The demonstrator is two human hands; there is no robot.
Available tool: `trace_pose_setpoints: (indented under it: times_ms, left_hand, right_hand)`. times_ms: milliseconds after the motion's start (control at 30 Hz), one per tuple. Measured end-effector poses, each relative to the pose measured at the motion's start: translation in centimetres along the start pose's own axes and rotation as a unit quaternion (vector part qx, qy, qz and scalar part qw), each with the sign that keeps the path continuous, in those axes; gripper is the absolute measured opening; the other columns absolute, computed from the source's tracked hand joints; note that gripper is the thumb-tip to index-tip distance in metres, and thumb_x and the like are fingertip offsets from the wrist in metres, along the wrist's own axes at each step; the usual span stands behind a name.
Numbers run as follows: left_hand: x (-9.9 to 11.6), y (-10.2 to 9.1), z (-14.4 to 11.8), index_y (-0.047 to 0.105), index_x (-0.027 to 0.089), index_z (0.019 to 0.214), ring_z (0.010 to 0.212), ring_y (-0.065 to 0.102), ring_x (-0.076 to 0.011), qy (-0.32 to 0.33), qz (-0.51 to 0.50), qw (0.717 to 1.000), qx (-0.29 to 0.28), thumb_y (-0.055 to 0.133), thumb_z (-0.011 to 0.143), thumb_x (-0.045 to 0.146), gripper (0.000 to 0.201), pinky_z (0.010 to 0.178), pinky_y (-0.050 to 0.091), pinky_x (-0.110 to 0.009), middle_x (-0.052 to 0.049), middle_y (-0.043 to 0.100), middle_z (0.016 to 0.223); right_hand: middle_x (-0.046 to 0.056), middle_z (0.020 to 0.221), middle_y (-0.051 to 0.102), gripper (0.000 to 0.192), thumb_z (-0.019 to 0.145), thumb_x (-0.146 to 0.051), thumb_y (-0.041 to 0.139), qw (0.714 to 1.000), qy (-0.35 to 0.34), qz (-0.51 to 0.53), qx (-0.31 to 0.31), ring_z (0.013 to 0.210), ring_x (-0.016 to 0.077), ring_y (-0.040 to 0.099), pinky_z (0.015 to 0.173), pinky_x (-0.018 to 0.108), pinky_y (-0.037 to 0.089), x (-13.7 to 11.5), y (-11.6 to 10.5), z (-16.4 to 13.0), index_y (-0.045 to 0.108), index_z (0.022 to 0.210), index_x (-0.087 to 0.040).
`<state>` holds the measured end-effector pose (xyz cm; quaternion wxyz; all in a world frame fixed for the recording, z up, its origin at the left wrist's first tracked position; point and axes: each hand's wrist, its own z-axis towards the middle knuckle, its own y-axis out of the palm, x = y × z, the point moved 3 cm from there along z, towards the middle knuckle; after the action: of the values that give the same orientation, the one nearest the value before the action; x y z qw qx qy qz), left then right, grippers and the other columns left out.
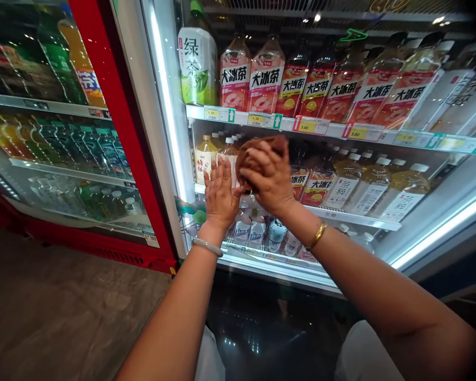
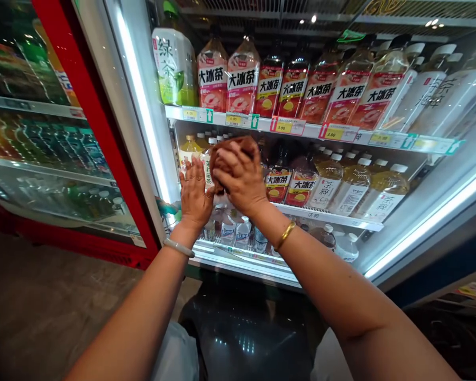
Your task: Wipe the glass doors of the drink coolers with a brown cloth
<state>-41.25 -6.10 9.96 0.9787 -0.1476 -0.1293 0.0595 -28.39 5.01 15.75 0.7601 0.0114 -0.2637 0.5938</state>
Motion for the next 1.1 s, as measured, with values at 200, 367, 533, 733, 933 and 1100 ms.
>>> trace_pose_setpoints:
  times_ms: [200, 367, 533, 733, 933, 1100]
  left_hand:
    - [-0.3, -0.8, 0.1, 0.024, 0.019, 0.167, 0.165, 0.009, -0.0268, 0.005, 0.014, 1.000, -0.005, 0.019, 0.101, 0.073, 0.086, 0.135, 0.002, -0.052, -0.013, 0.020, 0.175]
    - [-0.8, -1.1, 0.7, 0.022, 0.019, 0.168, 0.165, 0.006, -0.0267, -0.014, 0.000, 1.000, 0.006, 0.017, 0.098, 0.077, 0.091, 0.134, 0.000, -0.051, -0.012, 0.020, 0.175]
    - [-2.0, -2.4, 1.1, 0.018, 0.018, 0.168, 0.165, 0.007, -0.0287, -0.062, -0.003, 0.996, 0.058, 0.015, 0.097, 0.078, 0.093, 0.133, 0.001, -0.056, -0.015, 0.018, 0.175]
    - [-2.6, -3.4, 1.1, 0.019, 0.021, 0.168, 0.165, 0.007, -0.0282, -0.048, 0.010, 0.998, 0.050, 0.014, 0.097, 0.078, 0.092, 0.134, 0.001, -0.055, -0.013, 0.017, 0.176]
    - [-3.4, -4.6, 2.3, 0.016, 0.022, 0.169, 0.165, 0.004, -0.0329, -0.090, -0.004, 0.990, 0.112, 0.014, 0.097, 0.077, 0.090, 0.132, 0.000, -0.065, -0.013, 0.014, 0.176]
    - [-2.6, -4.9, 2.4, 0.020, 0.020, 0.168, 0.165, 0.004, -0.0317, -0.072, 0.015, 0.993, 0.096, 0.013, 0.098, 0.078, 0.092, 0.135, -0.002, -0.058, -0.006, 0.012, 0.177]
  right_hand:
    - [-0.004, 0.148, 0.062, 0.021, 0.100, -0.030, 0.059, 0.996, -0.084, 0.004, -0.020, 0.145, 0.0225, 0.050, 0.135, 0.056, 0.021, -0.9, 0.2, -1.7, 0.073, 0.115, -0.036]
    - [0.003, 0.157, 0.053, 0.025, 0.101, -0.036, 0.059, 0.999, 0.007, 0.024, 0.035, 0.156, 0.0310, 0.035, 0.132, 0.067, 0.011, -0.2, 1.1, 2.7, 0.072, 0.120, -0.029]
    - [-0.005, 0.143, 0.066, 0.018, 0.102, -0.030, 0.058, 0.990, -0.136, 0.026, -0.028, 0.141, 0.0209, 0.053, 0.134, 0.053, 0.027, -3.8, 3.4, 1.0, 0.074, 0.111, -0.033]
    - [0.000, 0.150, 0.061, 0.022, 0.101, -0.027, 0.061, 0.992, -0.094, 0.063, -0.053, 0.144, 0.0238, 0.049, 0.134, 0.060, 0.024, -1.9, 2.1, 1.6, 0.072, 0.120, -0.032]
    - [-0.001, 0.160, 0.052, 0.030, 0.104, -0.033, 0.054, 0.992, -0.047, 0.083, -0.080, 0.155, 0.0268, 0.038, 0.137, 0.059, 0.017, -5.0, 6.5, 8.7, 0.069, 0.131, -0.031]
    - [0.001, 0.137, 0.071, 0.028, 0.103, -0.026, 0.055, 0.960, -0.166, 0.122, -0.190, 0.146, 0.0205, 0.050, 0.137, 0.046, 0.022, -7.5, 7.7, 5.4, 0.073, 0.124, -0.022]
